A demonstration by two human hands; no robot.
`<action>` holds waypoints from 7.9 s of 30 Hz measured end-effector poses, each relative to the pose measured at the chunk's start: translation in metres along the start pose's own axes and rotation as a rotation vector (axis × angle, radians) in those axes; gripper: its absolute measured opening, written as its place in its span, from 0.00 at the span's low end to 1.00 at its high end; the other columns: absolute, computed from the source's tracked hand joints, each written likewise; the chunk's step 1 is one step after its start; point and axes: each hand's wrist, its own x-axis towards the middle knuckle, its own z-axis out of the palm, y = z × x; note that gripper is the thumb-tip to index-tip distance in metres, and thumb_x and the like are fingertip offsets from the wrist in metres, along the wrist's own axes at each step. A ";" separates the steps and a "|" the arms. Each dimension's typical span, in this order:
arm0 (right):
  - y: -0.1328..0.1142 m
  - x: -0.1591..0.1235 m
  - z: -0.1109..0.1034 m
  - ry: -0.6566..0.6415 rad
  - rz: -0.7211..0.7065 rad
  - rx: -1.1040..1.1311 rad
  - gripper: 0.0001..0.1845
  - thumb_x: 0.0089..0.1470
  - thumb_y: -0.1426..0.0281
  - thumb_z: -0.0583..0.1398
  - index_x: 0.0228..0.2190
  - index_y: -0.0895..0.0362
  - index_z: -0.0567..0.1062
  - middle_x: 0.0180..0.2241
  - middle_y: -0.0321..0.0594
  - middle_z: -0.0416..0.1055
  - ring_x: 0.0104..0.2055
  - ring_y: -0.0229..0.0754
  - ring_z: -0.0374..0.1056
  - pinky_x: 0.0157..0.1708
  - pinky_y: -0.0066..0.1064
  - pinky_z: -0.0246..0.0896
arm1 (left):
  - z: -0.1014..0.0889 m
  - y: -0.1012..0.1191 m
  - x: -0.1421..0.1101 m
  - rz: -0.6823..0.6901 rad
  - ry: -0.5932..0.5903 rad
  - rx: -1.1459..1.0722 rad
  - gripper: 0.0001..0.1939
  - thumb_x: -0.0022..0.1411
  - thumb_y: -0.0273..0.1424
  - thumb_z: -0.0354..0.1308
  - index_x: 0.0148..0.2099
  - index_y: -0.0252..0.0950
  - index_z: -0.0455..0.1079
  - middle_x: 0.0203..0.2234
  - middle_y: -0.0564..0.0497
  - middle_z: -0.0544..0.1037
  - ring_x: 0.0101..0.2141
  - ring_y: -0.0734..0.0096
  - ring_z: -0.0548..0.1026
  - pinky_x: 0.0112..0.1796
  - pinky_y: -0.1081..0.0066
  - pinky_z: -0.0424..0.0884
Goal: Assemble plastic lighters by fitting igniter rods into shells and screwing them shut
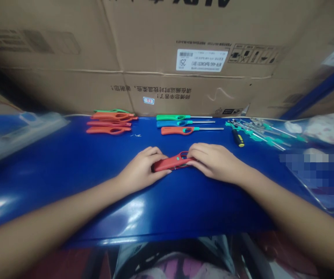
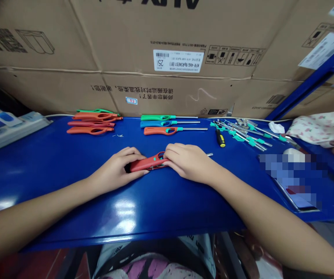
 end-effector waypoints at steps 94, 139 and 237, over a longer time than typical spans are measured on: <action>0.012 -0.002 0.008 0.025 0.024 0.173 0.06 0.62 0.71 0.57 0.41 0.57 0.73 0.41 0.45 0.70 0.40 0.44 0.69 0.38 0.34 0.66 | -0.005 0.006 -0.005 0.099 -0.052 0.485 0.18 0.71 0.36 0.53 0.57 0.33 0.70 0.44 0.43 0.77 0.42 0.57 0.77 0.41 0.63 0.75; 0.051 -0.027 -0.031 -0.023 0.272 -0.112 0.25 0.55 0.61 0.67 0.52 0.57 0.73 0.50 0.49 0.74 0.52 0.57 0.68 0.50 0.46 0.60 | -0.006 0.007 0.006 -0.366 0.306 -0.303 0.18 0.61 0.43 0.60 0.32 0.33 0.80 0.18 0.52 0.76 0.22 0.72 0.72 0.27 0.75 0.68; -0.038 0.108 0.026 0.282 0.069 0.397 0.17 0.64 0.63 0.59 0.53 0.52 0.75 0.47 0.44 0.76 0.43 0.44 0.74 0.47 0.39 0.70 | 0.008 0.010 -0.012 0.112 0.049 -0.217 0.19 0.58 0.27 0.63 0.53 0.36 0.77 0.49 0.44 0.79 0.50 0.57 0.77 0.54 0.62 0.72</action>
